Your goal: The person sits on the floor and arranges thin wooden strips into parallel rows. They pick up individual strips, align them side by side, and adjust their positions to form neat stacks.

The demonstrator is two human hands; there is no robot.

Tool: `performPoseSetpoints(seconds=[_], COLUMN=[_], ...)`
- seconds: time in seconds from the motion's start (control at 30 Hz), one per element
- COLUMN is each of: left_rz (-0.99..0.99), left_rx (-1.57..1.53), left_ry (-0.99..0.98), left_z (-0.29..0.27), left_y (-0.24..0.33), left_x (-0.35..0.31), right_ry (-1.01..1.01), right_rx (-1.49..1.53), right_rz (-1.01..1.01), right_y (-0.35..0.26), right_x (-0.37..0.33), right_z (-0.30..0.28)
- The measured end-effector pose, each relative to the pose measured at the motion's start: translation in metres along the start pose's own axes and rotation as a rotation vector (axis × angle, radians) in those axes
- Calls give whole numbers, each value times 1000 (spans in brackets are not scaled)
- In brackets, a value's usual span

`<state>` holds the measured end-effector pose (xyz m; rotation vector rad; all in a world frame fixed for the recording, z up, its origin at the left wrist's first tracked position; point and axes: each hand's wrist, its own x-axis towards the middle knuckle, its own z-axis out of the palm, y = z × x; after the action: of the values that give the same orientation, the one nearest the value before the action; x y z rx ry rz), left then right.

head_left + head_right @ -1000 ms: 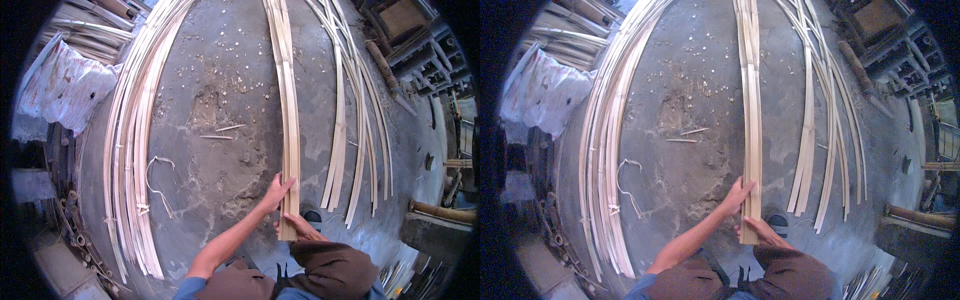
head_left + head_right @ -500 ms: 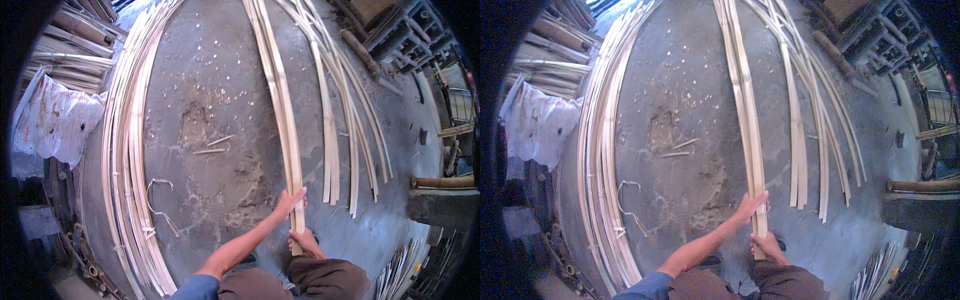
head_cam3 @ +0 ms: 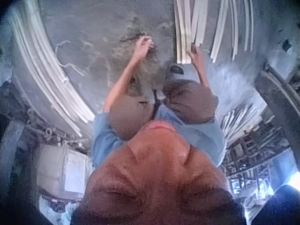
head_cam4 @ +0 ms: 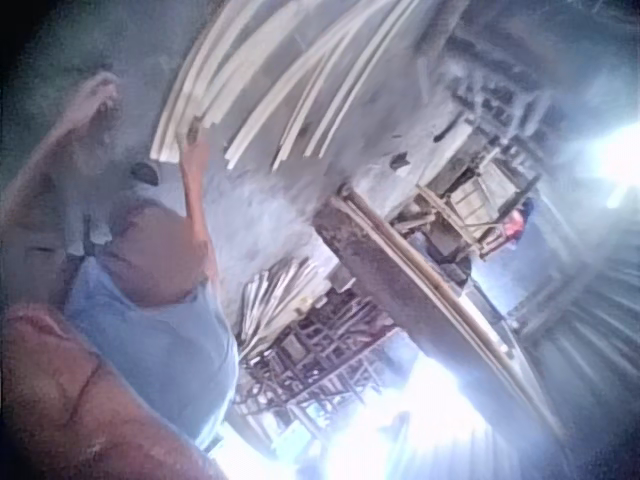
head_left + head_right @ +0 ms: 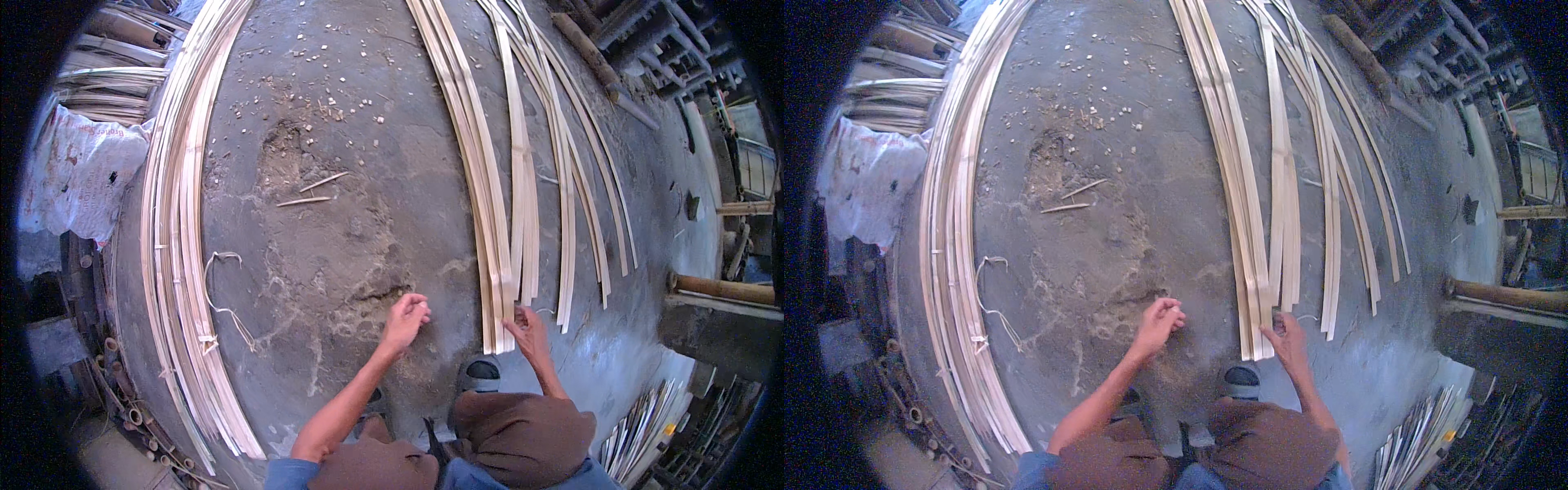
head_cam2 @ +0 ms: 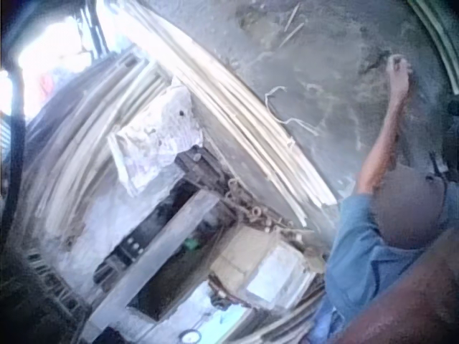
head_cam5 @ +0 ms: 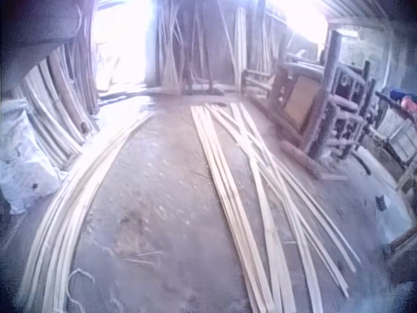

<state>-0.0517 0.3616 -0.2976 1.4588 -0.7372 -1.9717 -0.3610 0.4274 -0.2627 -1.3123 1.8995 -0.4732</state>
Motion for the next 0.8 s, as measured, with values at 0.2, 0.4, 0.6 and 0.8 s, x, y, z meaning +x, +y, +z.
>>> performPoseSetpoints(seconds=[0.2, 0.4, 0.6, 0.8], left_rz=[100, 167, 196, 389], left_rx=[201, 536, 698, 246], left_ry=[69, -83, -49, -269], left_z=[-4, 20, 24, 68], left_y=[-12, 27, 30, 27], left_x=[-63, -139, -138, -94], right_ry=[139, 125, 297, 291], right_rx=[-56, 96, 1, 316], right_rz=[-142, -38, -92, -357], right_y=[2, 6, -17, -72], right_x=[-3, 1, -16, -57], right_z=[4, 0, 1, 32])
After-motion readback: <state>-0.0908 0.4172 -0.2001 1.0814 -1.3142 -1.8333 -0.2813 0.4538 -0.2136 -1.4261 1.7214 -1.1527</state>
